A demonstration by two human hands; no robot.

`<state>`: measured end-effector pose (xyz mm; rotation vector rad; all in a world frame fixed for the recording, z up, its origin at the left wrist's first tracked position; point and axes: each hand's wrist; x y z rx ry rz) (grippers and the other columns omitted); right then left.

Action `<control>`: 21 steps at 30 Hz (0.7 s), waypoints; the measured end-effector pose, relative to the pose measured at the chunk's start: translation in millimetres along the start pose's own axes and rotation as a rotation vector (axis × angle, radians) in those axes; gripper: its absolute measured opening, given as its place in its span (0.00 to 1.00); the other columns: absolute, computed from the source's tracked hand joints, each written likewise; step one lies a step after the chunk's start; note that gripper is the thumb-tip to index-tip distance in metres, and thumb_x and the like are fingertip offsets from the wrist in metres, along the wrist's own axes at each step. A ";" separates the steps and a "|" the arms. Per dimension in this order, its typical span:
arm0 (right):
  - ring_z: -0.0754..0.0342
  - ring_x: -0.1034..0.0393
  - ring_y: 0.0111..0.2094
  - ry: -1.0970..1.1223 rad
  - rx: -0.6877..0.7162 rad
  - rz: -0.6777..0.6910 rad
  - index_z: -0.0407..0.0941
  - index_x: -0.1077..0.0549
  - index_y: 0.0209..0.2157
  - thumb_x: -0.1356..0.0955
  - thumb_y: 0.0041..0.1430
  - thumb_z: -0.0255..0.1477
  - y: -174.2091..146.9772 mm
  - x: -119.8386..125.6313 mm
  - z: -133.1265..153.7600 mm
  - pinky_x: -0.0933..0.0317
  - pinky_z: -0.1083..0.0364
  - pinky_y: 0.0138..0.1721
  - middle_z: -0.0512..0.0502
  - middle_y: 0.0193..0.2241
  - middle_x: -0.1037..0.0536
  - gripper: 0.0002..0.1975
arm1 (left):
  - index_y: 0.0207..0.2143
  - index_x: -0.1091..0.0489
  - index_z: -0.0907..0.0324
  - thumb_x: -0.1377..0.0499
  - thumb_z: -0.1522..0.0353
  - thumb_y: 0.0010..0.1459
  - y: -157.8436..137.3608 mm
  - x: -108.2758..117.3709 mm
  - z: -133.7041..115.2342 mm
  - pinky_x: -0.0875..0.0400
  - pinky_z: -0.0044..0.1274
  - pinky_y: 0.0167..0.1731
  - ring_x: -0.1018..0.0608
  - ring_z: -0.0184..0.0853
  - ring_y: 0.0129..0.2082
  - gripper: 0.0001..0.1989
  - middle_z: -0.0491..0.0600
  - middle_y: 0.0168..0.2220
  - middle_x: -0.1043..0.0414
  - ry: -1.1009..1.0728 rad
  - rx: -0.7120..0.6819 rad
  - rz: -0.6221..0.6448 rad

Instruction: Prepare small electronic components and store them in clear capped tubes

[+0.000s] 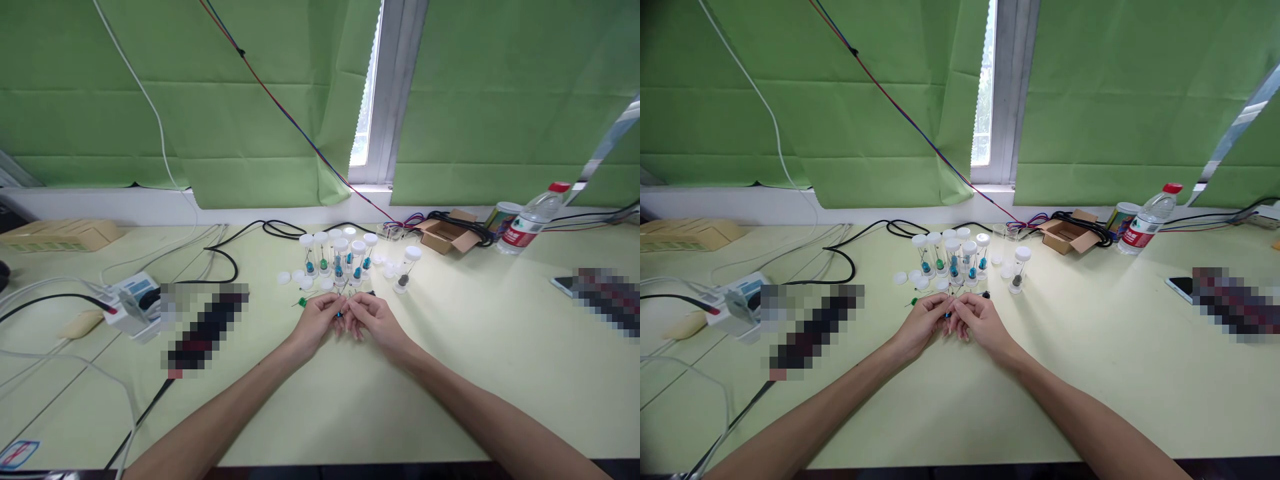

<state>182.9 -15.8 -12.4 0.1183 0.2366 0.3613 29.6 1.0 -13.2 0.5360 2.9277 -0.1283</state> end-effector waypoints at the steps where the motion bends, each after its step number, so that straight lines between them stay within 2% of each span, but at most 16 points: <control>1: 0.60 0.37 0.18 0.000 0.001 -0.002 0.43 0.30 0.31 0.33 0.60 0.42 0.0 0.0 0.0 0.41 0.59 0.20 0.51 0.20 0.26 0.16 | 0.27 0.30 0.62 0.40 0.58 0.58 0.0 0.0 -0.2 0.38 0.21 0.21 0.27 0.30 0.21 0.16 0.46 0.21 0.31 0.002 0.003 0.000; 21: 0.60 0.37 0.18 -0.011 0.002 0.020 0.43 0.30 0.31 0.34 0.61 0.43 -0.6 -0.1 0.9 0.42 0.58 0.20 0.51 0.21 0.26 0.16 | 0.27 0.29 0.62 0.40 0.57 0.57 -1.1 -0.5 -1.4 0.38 0.22 0.21 0.28 0.30 0.20 0.17 0.46 0.21 0.30 0.003 0.005 0.002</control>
Point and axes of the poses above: each hand's wrist, its own y-axis towards the middle knuckle, its own x-axis out of the back of the hand, z = x × y
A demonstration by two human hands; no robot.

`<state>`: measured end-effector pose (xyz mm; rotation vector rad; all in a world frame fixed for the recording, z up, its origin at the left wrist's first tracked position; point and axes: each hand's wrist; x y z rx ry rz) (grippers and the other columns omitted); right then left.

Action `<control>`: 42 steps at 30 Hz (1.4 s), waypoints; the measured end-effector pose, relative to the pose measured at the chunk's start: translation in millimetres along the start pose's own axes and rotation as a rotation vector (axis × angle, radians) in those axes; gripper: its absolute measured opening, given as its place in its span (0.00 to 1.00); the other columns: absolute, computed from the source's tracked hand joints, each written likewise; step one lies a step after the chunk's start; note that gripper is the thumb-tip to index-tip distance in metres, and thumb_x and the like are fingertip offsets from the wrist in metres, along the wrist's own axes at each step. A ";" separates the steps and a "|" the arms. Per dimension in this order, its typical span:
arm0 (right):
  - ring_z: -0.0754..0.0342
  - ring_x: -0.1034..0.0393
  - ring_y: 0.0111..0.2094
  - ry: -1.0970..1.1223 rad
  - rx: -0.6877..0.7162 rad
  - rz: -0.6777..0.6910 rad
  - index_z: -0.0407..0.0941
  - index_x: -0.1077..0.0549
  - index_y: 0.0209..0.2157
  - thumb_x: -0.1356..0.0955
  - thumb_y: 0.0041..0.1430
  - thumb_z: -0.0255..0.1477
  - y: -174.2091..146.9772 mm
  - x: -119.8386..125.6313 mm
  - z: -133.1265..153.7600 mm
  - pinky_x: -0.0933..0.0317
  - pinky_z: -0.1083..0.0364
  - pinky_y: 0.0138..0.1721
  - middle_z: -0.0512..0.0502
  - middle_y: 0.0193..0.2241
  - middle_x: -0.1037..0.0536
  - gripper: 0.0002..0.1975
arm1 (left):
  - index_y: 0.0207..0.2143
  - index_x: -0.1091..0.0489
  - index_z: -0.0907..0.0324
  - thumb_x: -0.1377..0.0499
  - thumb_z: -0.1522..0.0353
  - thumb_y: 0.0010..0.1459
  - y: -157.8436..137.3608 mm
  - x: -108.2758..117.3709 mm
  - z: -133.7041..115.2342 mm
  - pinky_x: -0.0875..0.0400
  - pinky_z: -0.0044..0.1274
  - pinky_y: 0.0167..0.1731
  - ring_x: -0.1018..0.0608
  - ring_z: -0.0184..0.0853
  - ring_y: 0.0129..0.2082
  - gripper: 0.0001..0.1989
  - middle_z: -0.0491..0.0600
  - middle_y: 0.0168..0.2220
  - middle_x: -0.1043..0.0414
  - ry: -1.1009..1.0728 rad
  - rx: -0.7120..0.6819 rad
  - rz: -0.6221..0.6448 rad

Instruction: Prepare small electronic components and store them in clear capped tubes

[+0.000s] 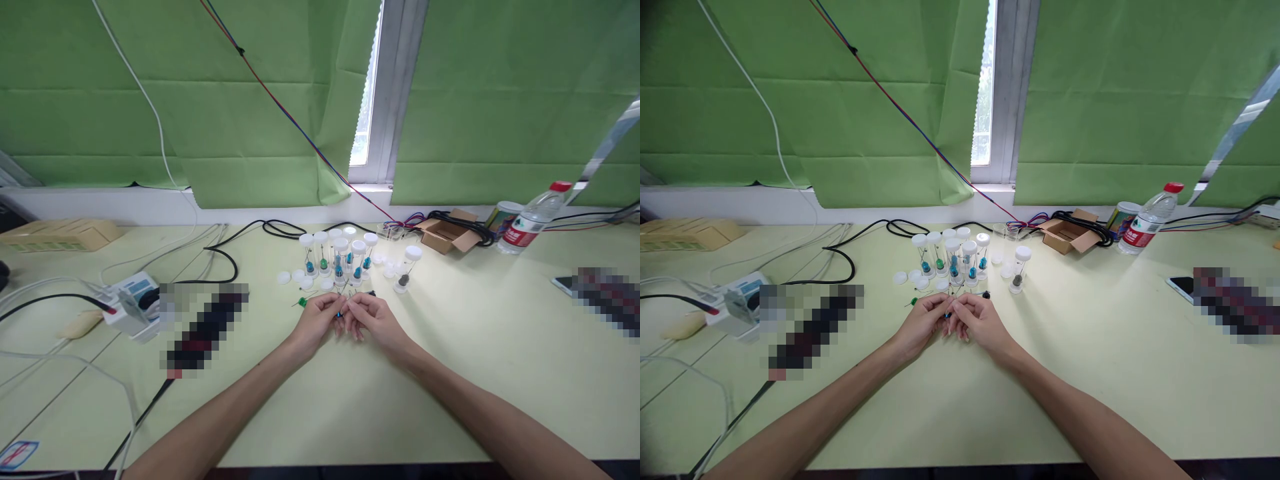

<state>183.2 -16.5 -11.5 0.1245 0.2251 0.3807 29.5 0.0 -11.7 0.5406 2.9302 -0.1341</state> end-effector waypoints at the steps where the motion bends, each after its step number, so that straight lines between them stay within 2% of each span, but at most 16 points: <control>1: 0.60 0.37 0.18 -0.002 0.001 0.001 0.43 0.30 0.31 0.34 0.61 0.43 0.1 0.1 -0.3 0.42 0.58 0.20 0.51 0.21 0.26 0.16 | 0.27 0.29 0.62 0.40 0.57 0.57 0.0 0.0 0.1 0.38 0.22 0.21 0.28 0.30 0.20 0.17 0.46 0.20 0.30 0.000 -0.001 0.000; 8: 0.59 0.37 0.19 -0.010 0.015 -0.009 0.43 0.30 0.31 0.34 0.61 0.42 -0.7 -1.3 0.3 0.42 0.58 0.22 0.49 0.21 0.24 0.16 | 0.26 0.30 0.62 0.39 0.57 0.57 0.1 -0.6 0.1 0.37 0.22 0.22 0.29 0.30 0.20 0.17 0.46 0.20 0.31 -0.018 -0.022 -0.005; 14: 0.59 0.37 0.19 0.020 0.014 -0.009 0.44 0.30 0.32 0.33 0.61 0.41 -1.6 -3.0 3.9 0.42 0.58 0.23 0.47 0.23 0.22 0.14 | 0.26 0.31 0.61 0.40 0.58 0.58 -0.8 -1.3 0.8 0.34 0.24 0.27 0.31 0.29 0.19 0.16 0.42 0.17 0.36 -0.069 -0.040 0.003; 28: 0.60 0.40 0.18 -0.001 -0.002 -0.028 0.44 0.29 0.33 0.30 0.58 0.39 -2.9 -2.1 4.0 0.45 0.58 0.23 0.49 0.22 0.22 0.12 | 0.25 0.32 0.61 0.38 0.58 0.56 -1.8 -2.4 -3.4 0.35 0.23 0.24 0.32 0.28 0.18 0.16 0.43 0.19 0.35 -0.094 -0.025 0.001; 42: 0.57 0.33 0.21 -0.098 0.050 -0.043 0.44 0.27 0.30 0.29 0.56 0.36 -3.8 -2.1 4.9 0.43 0.58 0.23 0.50 0.21 0.22 0.10 | 0.25 0.30 0.60 0.39 0.58 0.57 -3.4 -3.7 -4.3 0.38 0.22 0.21 0.29 0.30 0.19 0.15 0.44 0.19 0.31 -0.062 -0.052 0.032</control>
Point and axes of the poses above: each hand's wrist, its own y-axis towards the middle knuckle, its own x-axis out of the back of the hand, z = x × y
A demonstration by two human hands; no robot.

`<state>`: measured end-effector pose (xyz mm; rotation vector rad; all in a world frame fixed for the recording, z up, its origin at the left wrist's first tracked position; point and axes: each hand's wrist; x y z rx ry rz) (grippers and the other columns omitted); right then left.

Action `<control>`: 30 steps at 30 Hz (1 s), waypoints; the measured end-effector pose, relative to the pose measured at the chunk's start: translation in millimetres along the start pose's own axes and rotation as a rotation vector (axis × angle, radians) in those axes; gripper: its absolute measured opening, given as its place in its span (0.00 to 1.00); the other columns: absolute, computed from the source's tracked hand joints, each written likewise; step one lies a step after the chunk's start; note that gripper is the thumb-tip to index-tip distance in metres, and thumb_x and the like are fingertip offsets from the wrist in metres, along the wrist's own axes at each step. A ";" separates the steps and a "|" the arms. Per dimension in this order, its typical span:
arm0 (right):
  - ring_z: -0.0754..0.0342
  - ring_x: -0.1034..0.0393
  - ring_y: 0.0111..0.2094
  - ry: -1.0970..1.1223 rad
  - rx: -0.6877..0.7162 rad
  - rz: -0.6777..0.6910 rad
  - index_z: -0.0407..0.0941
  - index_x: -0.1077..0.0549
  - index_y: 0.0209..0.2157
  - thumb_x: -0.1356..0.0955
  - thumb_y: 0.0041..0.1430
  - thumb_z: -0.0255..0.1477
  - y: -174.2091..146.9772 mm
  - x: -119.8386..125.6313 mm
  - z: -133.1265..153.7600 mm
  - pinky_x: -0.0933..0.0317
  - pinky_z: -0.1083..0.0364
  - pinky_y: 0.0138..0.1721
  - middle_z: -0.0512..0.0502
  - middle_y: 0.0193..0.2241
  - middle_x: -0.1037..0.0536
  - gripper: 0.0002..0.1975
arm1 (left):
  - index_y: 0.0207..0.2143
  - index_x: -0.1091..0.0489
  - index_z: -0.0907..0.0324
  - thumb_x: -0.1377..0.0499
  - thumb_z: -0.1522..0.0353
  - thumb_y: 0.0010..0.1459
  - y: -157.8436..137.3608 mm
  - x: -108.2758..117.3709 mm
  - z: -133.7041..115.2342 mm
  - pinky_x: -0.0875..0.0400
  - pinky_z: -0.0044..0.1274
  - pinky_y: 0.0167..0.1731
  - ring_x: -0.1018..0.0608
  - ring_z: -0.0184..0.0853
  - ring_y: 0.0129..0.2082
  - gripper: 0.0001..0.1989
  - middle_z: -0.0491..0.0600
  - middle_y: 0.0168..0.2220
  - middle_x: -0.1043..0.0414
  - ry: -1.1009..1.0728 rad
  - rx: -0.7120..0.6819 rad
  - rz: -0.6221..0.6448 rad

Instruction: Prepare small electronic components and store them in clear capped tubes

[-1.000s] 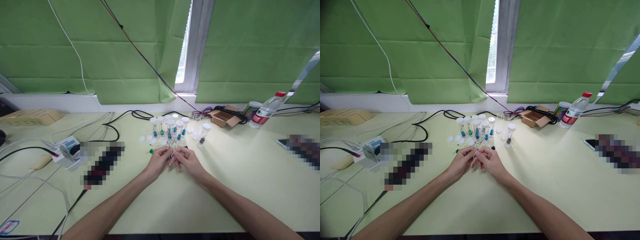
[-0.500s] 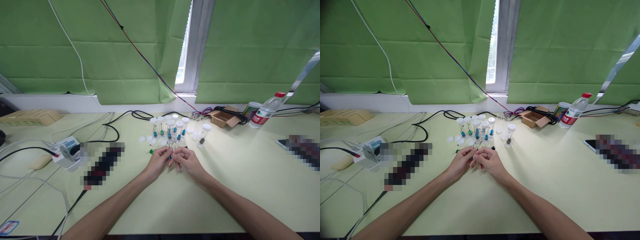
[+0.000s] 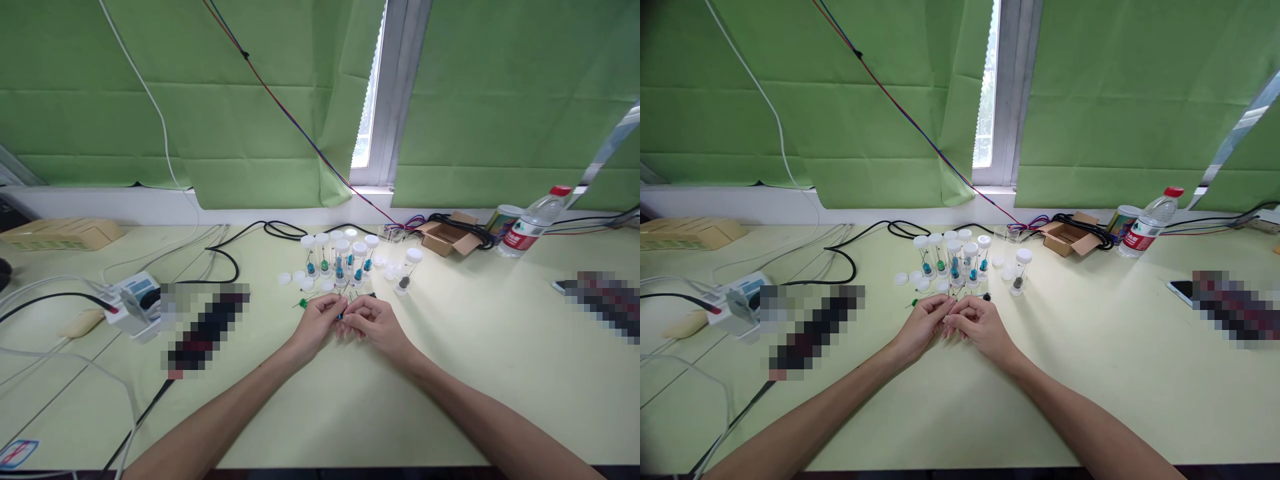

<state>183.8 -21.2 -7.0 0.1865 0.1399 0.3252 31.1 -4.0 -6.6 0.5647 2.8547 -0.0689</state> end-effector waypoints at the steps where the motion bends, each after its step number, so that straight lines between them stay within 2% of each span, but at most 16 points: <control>1: 0.58 0.33 0.20 0.002 -0.004 -0.001 0.44 0.28 0.30 0.29 0.56 0.36 0.1 0.2 -0.4 0.43 0.58 0.23 0.50 0.21 0.23 0.10 | 0.26 0.30 0.61 0.39 0.58 0.57 0.0 -0.1 0.1 0.38 0.22 0.21 0.29 0.30 0.19 0.15 0.44 0.19 0.31 0.001 -0.001 0.003; 6: 0.60 0.38 0.18 0.021 -0.021 0.018 0.44 0.28 0.32 0.30 0.58 0.37 1.7 2.0 -3.0 0.44 0.59 0.21 0.49 0.23 0.22 0.11 | 0.25 0.31 0.61 0.39 0.58 0.57 0.5 0.9 1.3 0.38 0.22 0.22 0.32 0.27 0.18 0.16 0.43 0.20 0.33 -0.003 0.013 -0.031; 17: 0.60 0.37 0.20 0.072 -0.031 0.102 0.44 0.31 0.37 0.32 0.60 0.38 1.4 1.3 -0.7 0.44 0.58 0.22 0.46 0.28 0.21 0.12 | 0.24 0.32 0.61 0.40 0.56 0.57 2.2 2.5 5.1 0.38 0.21 0.19 0.33 0.27 0.17 0.19 0.42 0.17 0.39 -0.038 0.044 -0.081; 30: 0.60 0.39 0.19 0.040 0.014 0.121 0.44 0.30 0.39 0.34 0.63 0.37 1.8 1.9 -5.6 0.43 0.58 0.22 0.46 0.28 0.21 0.11 | 0.24 0.31 0.62 0.39 0.59 0.57 3.3 5.5 4.9 0.37 0.21 0.21 0.36 0.25 0.16 0.16 0.42 0.17 0.38 -0.045 0.012 -0.087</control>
Point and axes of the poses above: each hand's wrist, its own y-axis towards the middle knuckle, its own x-axis out of the back of the hand, z = x × y
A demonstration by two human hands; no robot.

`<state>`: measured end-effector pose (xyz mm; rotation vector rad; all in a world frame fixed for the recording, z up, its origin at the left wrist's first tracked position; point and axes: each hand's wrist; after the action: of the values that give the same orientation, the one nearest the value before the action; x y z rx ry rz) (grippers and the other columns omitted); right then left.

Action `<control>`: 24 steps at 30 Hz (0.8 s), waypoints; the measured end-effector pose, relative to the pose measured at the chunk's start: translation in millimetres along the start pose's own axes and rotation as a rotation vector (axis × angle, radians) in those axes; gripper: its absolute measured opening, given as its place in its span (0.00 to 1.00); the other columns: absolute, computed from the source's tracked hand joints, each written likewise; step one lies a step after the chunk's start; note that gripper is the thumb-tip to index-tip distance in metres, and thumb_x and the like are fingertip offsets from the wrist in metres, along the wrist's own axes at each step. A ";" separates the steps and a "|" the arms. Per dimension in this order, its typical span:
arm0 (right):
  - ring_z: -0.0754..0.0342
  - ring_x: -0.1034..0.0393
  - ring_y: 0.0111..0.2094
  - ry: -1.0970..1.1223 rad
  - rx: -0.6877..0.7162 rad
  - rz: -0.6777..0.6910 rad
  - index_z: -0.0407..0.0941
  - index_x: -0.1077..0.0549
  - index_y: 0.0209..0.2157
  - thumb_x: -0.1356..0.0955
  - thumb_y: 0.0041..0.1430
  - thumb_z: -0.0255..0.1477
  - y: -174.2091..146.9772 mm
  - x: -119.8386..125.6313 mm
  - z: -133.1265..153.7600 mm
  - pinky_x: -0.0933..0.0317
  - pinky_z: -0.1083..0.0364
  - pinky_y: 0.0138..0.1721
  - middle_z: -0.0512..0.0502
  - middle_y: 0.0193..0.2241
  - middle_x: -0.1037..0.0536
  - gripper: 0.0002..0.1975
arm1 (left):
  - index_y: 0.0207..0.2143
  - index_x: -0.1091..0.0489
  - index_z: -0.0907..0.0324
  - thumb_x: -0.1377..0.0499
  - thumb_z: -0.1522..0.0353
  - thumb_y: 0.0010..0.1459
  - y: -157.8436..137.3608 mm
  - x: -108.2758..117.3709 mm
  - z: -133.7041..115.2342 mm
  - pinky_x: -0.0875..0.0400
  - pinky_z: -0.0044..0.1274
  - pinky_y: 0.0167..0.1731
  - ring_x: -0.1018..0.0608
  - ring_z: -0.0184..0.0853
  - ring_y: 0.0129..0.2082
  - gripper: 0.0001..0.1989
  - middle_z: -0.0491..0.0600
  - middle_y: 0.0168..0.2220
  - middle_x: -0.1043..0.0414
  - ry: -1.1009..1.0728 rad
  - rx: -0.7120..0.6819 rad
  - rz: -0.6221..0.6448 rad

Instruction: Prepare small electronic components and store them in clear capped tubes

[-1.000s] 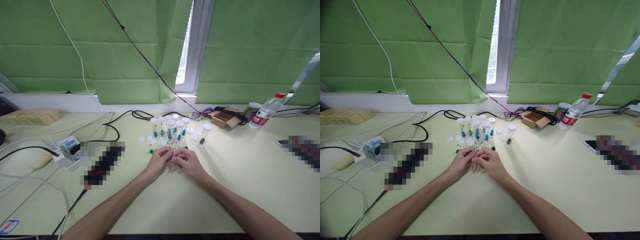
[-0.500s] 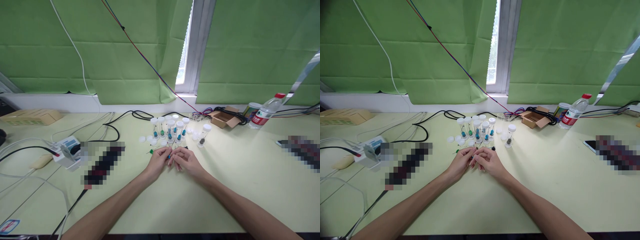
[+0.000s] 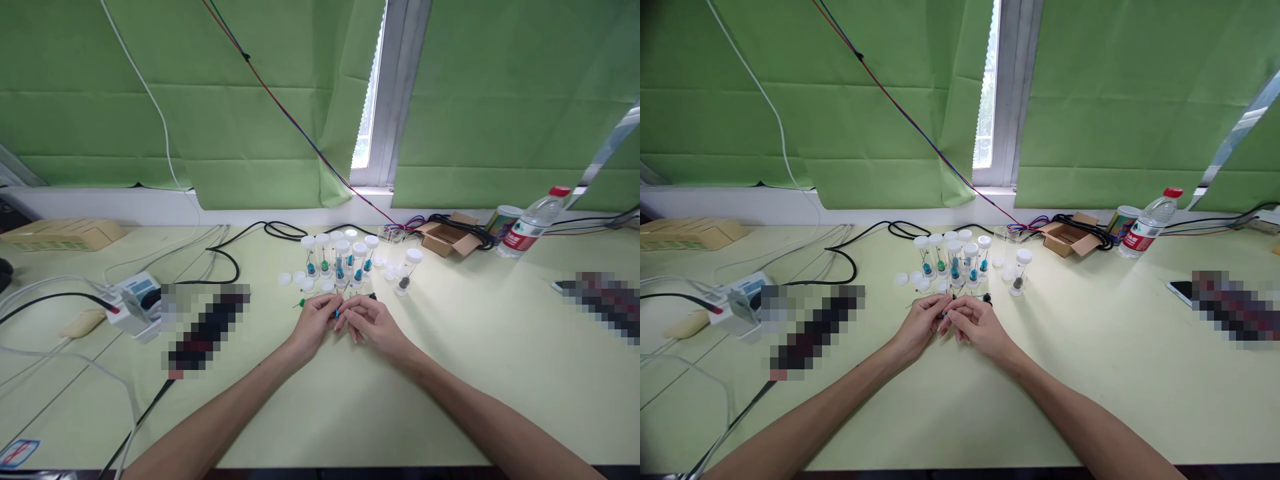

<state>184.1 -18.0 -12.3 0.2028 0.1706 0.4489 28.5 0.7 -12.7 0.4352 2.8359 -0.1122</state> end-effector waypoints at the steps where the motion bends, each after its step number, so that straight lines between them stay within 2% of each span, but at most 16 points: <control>1: 0.60 0.39 0.19 -0.001 0.002 0.002 0.44 0.30 0.39 0.34 0.63 0.37 -0.1 0.0 0.2 0.43 0.58 0.23 0.46 0.28 0.21 0.11 | 0.24 0.30 0.62 0.39 0.59 0.57 -0.1 0.3 0.0 0.37 0.21 0.21 0.36 0.26 0.16 0.16 0.42 0.17 0.38 0.000 -0.001 0.001; 24: 0.60 0.37 0.19 -0.042 -0.015 -0.070 0.43 0.27 0.36 0.32 0.60 0.37 0.6 -1.6 6.4 0.41 0.59 0.22 0.49 0.24 0.23 0.11 | 0.23 0.29 0.62 0.39 0.59 0.56 0.9 -0.7 0.1 0.39 0.20 0.18 0.34 0.26 0.18 0.17 0.44 0.20 0.35 0.028 -0.011 -0.009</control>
<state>183.8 -19.2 -5.7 0.1908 0.1331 0.3762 29.4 1.3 -12.6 0.4248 2.8653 -0.0936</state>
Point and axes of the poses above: each hand's wrist, its own y-axis towards the middle knuckle, its own x-axis out of the back of the hand, z = x × y
